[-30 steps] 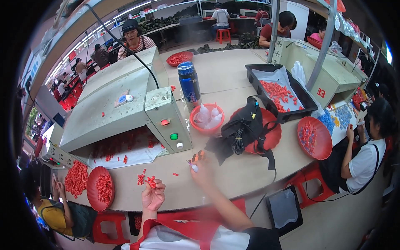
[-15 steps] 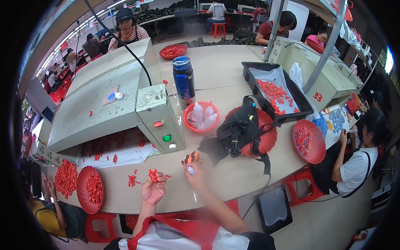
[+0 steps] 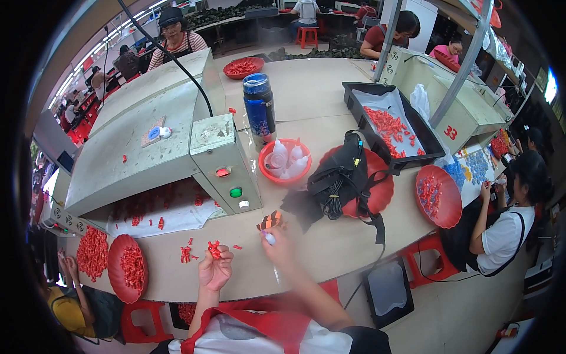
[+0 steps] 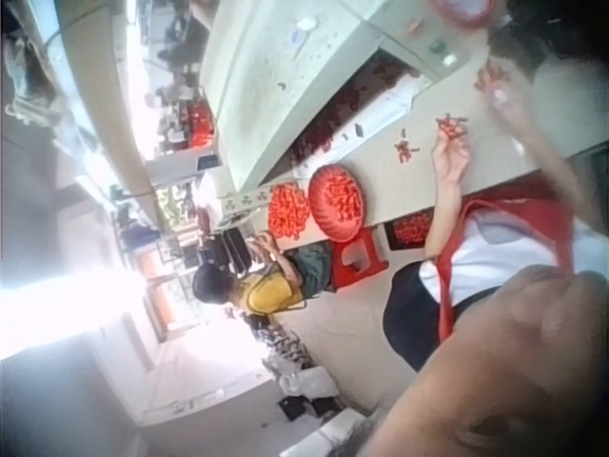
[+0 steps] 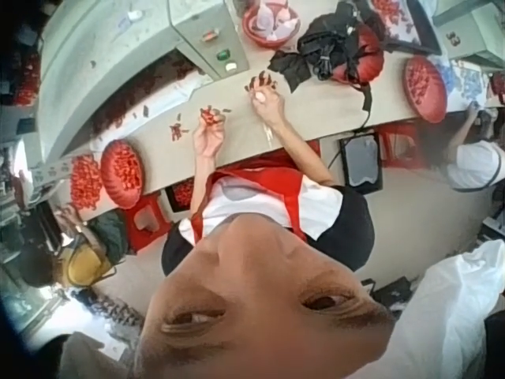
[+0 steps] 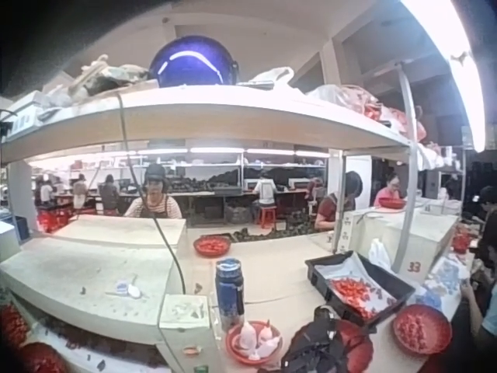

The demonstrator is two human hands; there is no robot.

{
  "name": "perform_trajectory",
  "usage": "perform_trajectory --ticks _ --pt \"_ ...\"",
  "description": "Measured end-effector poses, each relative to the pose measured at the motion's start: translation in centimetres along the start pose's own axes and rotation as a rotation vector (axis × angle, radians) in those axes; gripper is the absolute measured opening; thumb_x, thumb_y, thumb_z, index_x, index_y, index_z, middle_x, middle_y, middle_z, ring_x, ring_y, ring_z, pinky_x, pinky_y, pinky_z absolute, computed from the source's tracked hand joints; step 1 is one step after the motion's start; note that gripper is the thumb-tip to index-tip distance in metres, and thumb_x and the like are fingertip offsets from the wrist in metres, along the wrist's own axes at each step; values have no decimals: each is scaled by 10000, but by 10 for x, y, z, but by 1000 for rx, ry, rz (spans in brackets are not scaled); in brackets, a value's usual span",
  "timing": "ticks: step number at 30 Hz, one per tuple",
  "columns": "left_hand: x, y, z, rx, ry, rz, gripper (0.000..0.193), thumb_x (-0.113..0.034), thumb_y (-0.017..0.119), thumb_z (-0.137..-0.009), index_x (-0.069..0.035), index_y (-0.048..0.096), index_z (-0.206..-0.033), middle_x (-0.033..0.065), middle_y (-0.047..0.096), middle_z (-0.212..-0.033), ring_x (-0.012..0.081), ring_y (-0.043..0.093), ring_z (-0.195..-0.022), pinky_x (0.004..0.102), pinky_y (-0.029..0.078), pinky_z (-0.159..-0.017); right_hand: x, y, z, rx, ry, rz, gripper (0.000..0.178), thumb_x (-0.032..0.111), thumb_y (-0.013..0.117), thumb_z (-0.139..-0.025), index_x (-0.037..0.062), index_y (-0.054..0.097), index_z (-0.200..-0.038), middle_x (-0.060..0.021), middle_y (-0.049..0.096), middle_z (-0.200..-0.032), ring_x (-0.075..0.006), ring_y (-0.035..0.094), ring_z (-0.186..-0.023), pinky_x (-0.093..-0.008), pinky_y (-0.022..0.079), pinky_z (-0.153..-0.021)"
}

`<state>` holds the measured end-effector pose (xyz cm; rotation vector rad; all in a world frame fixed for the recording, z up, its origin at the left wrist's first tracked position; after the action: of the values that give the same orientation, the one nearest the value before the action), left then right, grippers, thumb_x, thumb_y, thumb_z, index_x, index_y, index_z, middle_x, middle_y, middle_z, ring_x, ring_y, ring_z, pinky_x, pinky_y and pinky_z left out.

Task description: The person retrieves plastic pieces from a machine, applies adhesive to components using a needle-tip glue bottle, and presses the pieces together by hand.

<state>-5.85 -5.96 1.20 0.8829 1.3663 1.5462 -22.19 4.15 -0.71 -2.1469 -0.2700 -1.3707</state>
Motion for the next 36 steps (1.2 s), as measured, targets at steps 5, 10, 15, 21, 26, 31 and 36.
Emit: perform_trajectory --ticks 5,10,15,21,26,31,36 --pt "5 11 -1 -31 -9 -31 311 -244 587 -825 -28 497 -1030 10 459 -986 130 449 -904 230 469 -685 -4 -2 0 -9 18 -51 139 150 641 -759 63 578 -847 -93 587 -807 -260 581 -721 -328 457 -631" --pt "1 5 0 -37 -2 -33 312 -244 589 -823 -25 495 -1026 9 456 -983 129 449 -900 232 468 -687 -5 2 0 -17 -16 -7 133 151 641 -757 68 579 -840 -91 588 -809 -259 582 -723 -331 455 -626" --pt "3 2 0 28 20 -2 261 -179 489 -887 -32 504 -1102 234 455 -1131 165 504 -862 251 466 -800 -5 3 1 -8 8 -28 133 171 635 -762 78 582 -841 -82 591 -812 -255 585 -726 -332 456 -628" --pt "2 0 -2 -25 -1 -51 323 -250 583 -827 -22 496 -1039 12 458 -991 133 452 -899 236 469 -690 -8 2 1 11 17 -10 138 179 635 -763 82 584 -846 -82 596 -822 -263 587 -726 -336 460 -627" --pt "5 6 -4 15 25 -22 240 -157 482 -887 -33 485 -1091 220 467 -1109 165 510 -848 241 477 -764 -7 2 0 8 4 -3 144 184 640 -760 84 584 -848 -82 599 -829 -268 590 -722 -338 463 -625" --pt "4 -3 -2 22 20 10 239 -143 503 -873 -39 491 -1088 162 489 -1082 156 508 -839 235 477 -754 -1 -1 -1 5 20 -28 145 183 640 -759 85 583 -851 -83 600 -831 -273 592 -720 -340 465 -631" --pt "5 0 -1 37 33 9 258 -128 529 -854 -39 498 -1094 135 497 -1067 160 512 -851 238 484 -739 4 -4 1 29 48 35 141 176 633 -761 81 582 -852 -86 601 -834 -271 593 -739 -340 466 -651"
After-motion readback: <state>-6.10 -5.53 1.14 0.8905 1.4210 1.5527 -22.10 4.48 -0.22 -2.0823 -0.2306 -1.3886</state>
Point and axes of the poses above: each hand's wrist, its own z-axis away from the middle knuckle, its own y-axis out of the palm, x = y × z, the point moved 1 cm from there along -z, towards the middle knuckle
